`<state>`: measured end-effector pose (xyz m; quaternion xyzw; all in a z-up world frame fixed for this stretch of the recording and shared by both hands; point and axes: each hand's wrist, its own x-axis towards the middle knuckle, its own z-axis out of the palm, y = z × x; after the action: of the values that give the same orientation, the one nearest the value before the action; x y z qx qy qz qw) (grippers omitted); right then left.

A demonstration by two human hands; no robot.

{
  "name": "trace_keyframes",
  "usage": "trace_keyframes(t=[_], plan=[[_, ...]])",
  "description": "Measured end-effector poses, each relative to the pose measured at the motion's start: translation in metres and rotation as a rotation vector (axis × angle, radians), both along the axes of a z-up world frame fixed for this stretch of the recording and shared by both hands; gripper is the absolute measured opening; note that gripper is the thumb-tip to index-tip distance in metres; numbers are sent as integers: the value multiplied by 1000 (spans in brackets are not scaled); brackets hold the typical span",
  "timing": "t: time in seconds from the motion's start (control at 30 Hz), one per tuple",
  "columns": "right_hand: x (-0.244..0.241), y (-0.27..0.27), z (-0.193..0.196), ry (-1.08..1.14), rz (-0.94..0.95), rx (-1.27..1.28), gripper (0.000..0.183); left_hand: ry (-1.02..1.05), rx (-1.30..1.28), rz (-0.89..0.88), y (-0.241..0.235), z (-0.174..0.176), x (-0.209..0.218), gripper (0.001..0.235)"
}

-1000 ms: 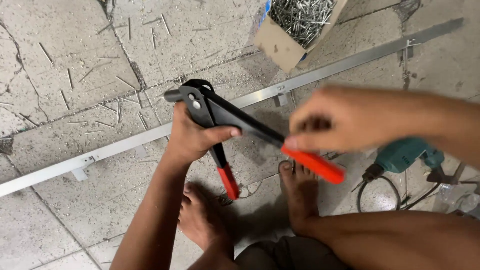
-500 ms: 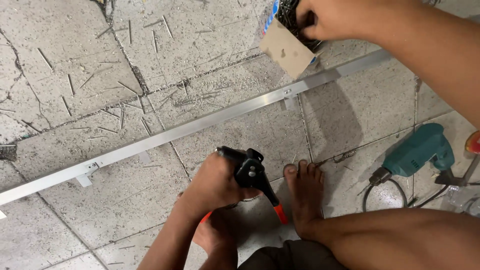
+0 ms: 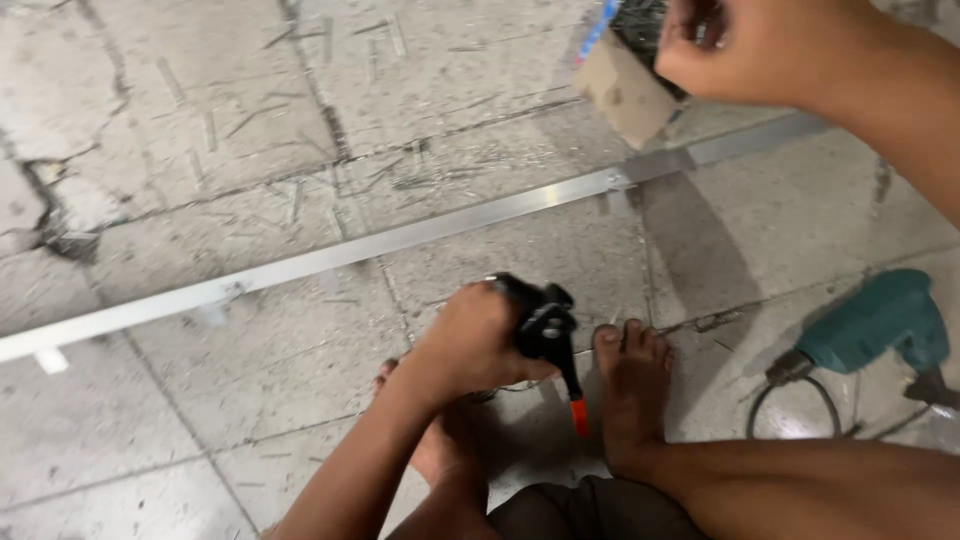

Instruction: Riveting metal brackets onto a long aluminum strip using a manual rivet gun

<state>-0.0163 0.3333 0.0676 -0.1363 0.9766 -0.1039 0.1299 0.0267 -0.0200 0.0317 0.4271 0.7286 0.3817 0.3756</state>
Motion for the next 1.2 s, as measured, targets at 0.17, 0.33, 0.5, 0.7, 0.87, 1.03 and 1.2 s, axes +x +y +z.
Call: trace_keyframes(t=[0.17, 0.33, 0.5, 0.7, 0.87, 1.03, 1.2], plan=[[25, -118, 71, -286, -57, -954, 6, 248, 0, -237, 17, 1, 11, 32], [37, -145, 85, -425, -90, -878, 4, 279, -24, -250, 19, 17, 11, 27], [39, -151, 85, -446, -85, -851, 5, 356, -36, -235, 13, 11, 18, 28], [42, -154, 83, -453, -140, -817, 4, 301, -68, -264, 11, 18, 13, 30], [38, -138, 78, -582, -107, -633, 26, 327, 53, -82, 5, 16, 1, 51], [87, -121, 30, -943, -192, -704, 85, -272, 593, 808, 6, 65, -12, 40], [119, -161, 35, -957, -296, -1257, 57, -383, 582, 983, 1, 73, -20, 42]])
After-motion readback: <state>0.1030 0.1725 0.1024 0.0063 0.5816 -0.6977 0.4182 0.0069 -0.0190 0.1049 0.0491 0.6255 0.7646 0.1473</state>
